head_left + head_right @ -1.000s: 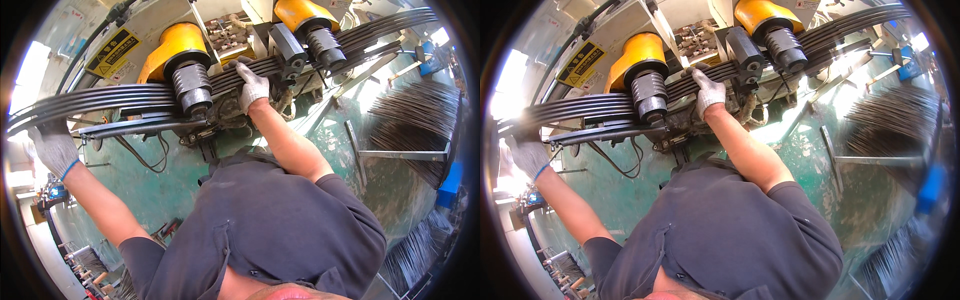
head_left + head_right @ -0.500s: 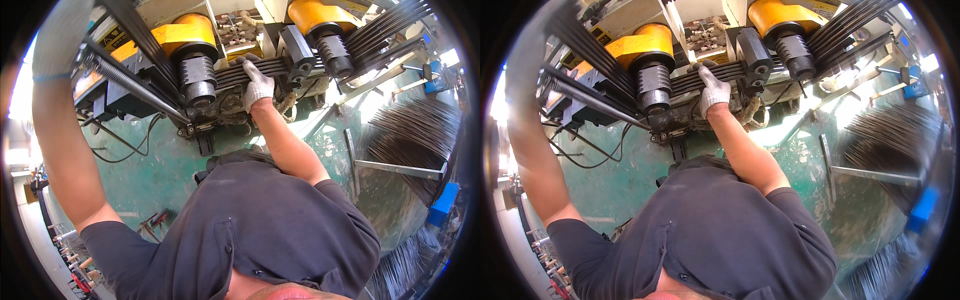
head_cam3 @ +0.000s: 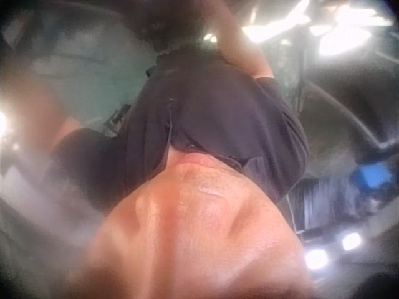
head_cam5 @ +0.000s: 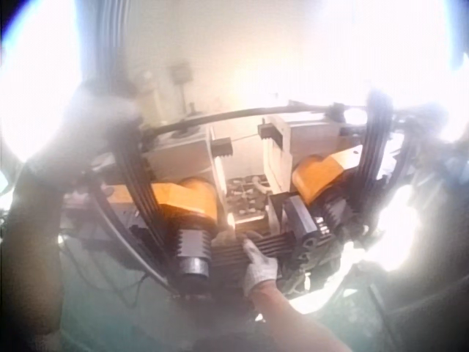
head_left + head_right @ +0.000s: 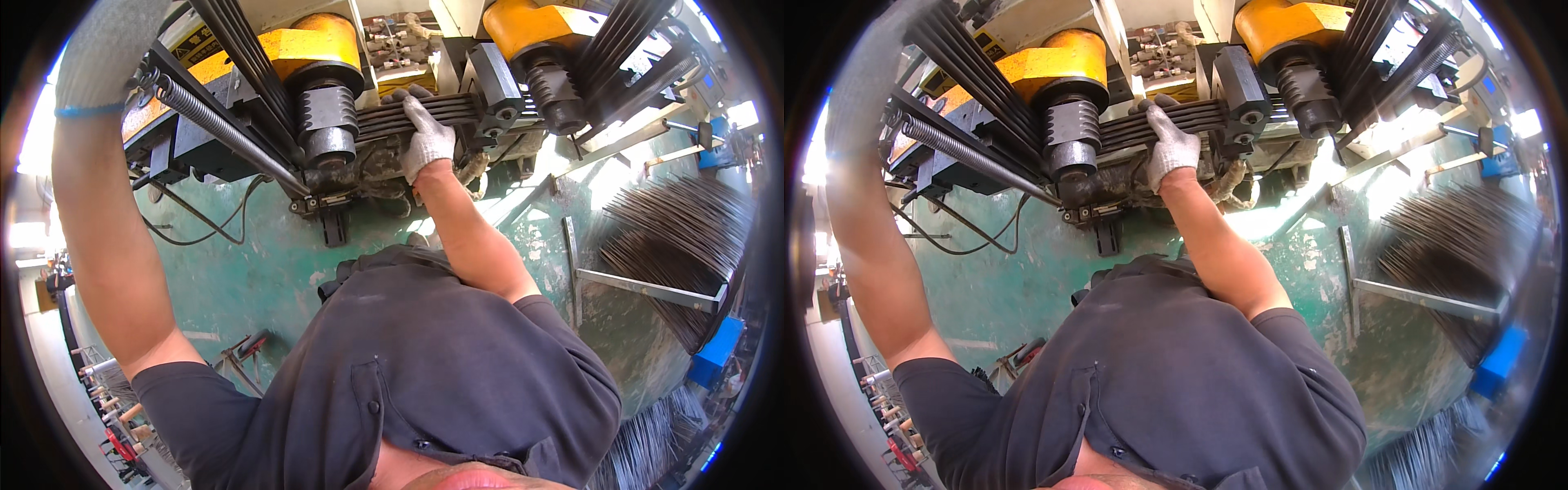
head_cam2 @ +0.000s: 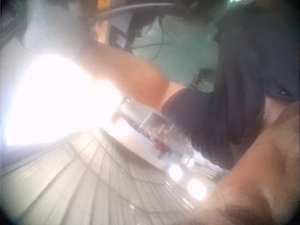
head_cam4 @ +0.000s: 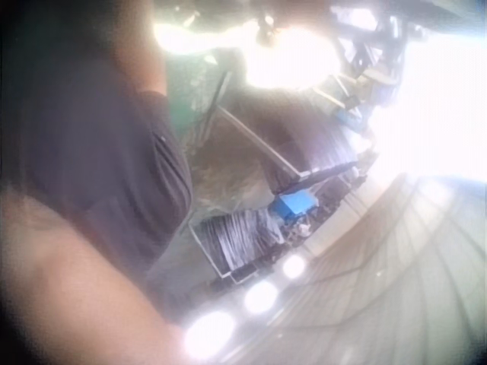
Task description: The person takes bent metal rods from a machine, places them onto a large stack on the floor, and then feeds a new bundle of straight rods into the machine's rollers to be bent.
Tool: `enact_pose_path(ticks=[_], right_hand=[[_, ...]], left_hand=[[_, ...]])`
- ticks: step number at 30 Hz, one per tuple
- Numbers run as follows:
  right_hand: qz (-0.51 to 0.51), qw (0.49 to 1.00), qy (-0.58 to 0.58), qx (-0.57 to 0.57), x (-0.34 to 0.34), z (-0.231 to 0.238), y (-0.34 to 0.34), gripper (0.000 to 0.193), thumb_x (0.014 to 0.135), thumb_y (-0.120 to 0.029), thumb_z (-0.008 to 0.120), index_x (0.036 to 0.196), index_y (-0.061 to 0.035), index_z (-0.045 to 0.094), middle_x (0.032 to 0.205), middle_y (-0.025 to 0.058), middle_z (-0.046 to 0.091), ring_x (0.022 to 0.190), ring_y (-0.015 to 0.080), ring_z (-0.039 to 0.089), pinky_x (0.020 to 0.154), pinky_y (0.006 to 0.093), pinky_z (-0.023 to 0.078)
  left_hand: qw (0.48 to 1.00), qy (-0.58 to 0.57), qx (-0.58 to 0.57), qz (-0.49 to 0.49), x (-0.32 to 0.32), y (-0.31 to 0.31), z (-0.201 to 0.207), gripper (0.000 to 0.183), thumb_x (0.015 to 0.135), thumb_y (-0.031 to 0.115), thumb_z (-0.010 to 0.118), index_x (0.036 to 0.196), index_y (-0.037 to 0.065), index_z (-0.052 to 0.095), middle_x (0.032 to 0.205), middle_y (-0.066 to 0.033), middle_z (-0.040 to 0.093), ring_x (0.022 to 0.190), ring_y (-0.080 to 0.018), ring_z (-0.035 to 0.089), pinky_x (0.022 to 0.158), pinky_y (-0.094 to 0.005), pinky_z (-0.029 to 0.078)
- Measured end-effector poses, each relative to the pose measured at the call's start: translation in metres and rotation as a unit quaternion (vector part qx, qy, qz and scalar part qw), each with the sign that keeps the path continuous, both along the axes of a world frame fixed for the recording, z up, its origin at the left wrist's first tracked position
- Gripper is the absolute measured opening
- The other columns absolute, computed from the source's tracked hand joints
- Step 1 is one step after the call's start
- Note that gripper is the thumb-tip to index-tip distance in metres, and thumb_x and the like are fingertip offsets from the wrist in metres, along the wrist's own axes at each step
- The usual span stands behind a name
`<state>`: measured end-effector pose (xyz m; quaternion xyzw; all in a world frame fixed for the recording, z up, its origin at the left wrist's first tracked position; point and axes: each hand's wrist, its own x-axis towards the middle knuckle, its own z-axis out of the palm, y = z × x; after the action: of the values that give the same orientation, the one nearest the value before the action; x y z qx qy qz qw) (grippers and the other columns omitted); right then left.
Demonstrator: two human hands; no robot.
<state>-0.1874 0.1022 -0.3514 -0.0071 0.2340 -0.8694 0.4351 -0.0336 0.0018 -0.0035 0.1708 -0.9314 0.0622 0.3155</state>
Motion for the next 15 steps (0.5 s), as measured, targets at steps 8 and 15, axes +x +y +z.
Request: enact_pose_path(ticks=[8, 15], right_hand=[[0.009, 0.999, -0.027, 0.016, -0.026, 0.000, 0.011, 0.024, 0.103, -0.007, 0.059, 0.127, -0.0049, 0.060, 0.115, 0.0146, 0.071, 0.108, 0.0340, 0.069, 0.099, 0.0482, 0.055], [0.003, 1.000, -0.006, 0.006, -0.032, -0.007, 0.013, 0.024, 0.102, -0.007, 0.062, 0.124, -0.0010, 0.062, 0.114, 0.0149, 0.072, 0.108, 0.0313, 0.069, 0.100, 0.0417, 0.055]], left_hand=[[0.985, -0.078, -0.154, 0.002, 0.006, 0.018, 0.002, 0.011, 0.098, 0.008, 0.067, 0.088, 0.006, 0.071, 0.077, -0.0037, 0.066, 0.065, -0.0092, 0.062, 0.063, -0.0235, 0.056], [0.979, -0.093, -0.182, -0.002, 0.004, 0.017, 0.009, 0.014, 0.100, 0.010, 0.065, 0.090, 0.006, 0.072, 0.079, -0.0040, 0.067, 0.071, -0.0089, 0.065, 0.068, -0.0231, 0.058]])
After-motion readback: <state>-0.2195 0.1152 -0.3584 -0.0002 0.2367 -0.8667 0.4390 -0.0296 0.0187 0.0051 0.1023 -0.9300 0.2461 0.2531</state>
